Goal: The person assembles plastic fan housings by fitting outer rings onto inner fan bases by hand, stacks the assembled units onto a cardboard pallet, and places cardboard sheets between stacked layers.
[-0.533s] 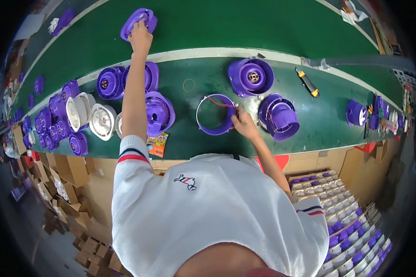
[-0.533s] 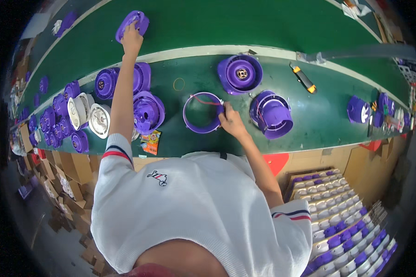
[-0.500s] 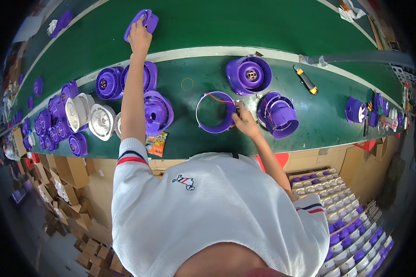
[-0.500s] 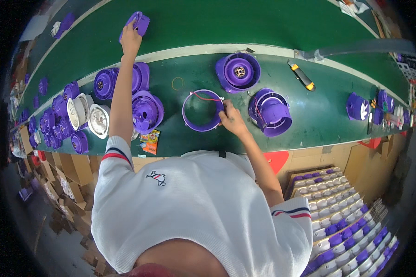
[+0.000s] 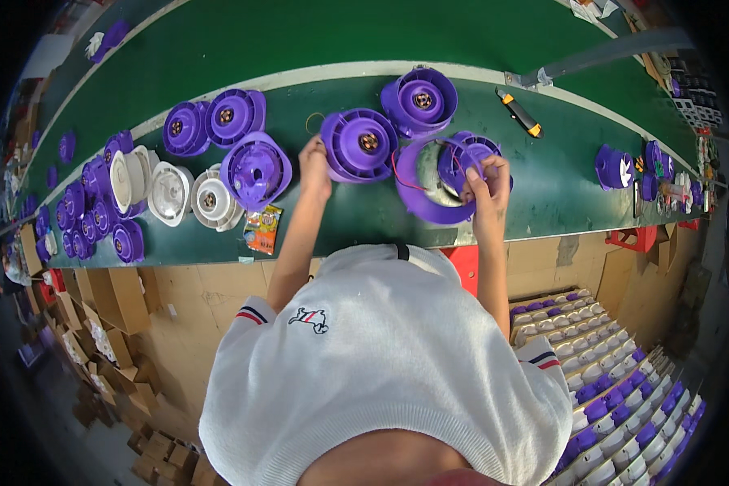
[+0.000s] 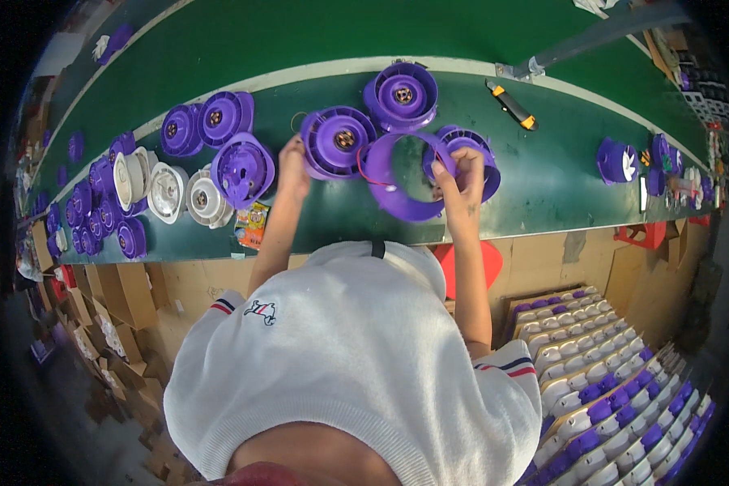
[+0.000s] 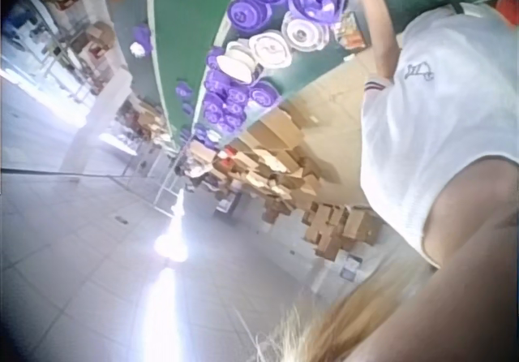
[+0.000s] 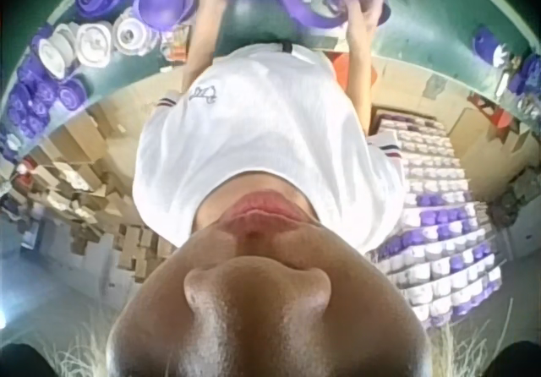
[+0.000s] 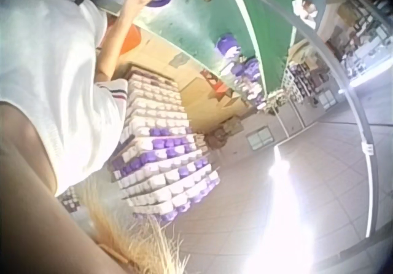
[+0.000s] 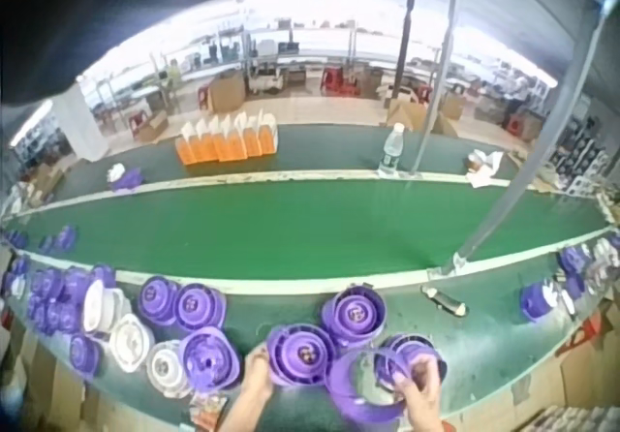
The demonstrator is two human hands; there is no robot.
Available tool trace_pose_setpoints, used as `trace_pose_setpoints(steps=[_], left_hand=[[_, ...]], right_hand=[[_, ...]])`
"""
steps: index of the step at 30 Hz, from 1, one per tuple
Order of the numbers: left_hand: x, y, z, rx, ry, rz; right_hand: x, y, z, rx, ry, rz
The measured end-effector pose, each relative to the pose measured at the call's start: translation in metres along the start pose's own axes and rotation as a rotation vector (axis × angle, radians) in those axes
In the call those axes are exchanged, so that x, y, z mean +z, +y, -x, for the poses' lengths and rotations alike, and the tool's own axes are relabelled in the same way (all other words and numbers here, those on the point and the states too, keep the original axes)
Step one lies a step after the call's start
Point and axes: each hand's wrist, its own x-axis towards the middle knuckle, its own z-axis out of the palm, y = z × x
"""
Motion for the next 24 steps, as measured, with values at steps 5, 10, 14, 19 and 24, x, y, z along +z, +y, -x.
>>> trace_pose_setpoints(steps=[5,10,14,19,24], left_hand=[[0.002,-0.041,0.048,-0.193,-0.026,0.08],[-0.001,-0.055,0.059,-0.211,-0.105,0.058],[-0.005,-0.062,0.061,-0.181,-0.128,0.092],[-0.006,-0.063,0.064,-0.162,-0.133,0.099],[-0.005,-0.068,0.064,-0.128,-0.103,0.097]], right_hand=[[0.014,0.006,0.006,-0.56,0.038,0.547],[0.044,0.053,0.019,-0.741,-0.234,0.761],[0.055,0.072,0.032,-0.8,-0.52,0.928],[0.05,0.085,0.039,-0.807,-0.559,1.005],[0.043,0.096,0.038,-0.767,-0.588,0.946]])
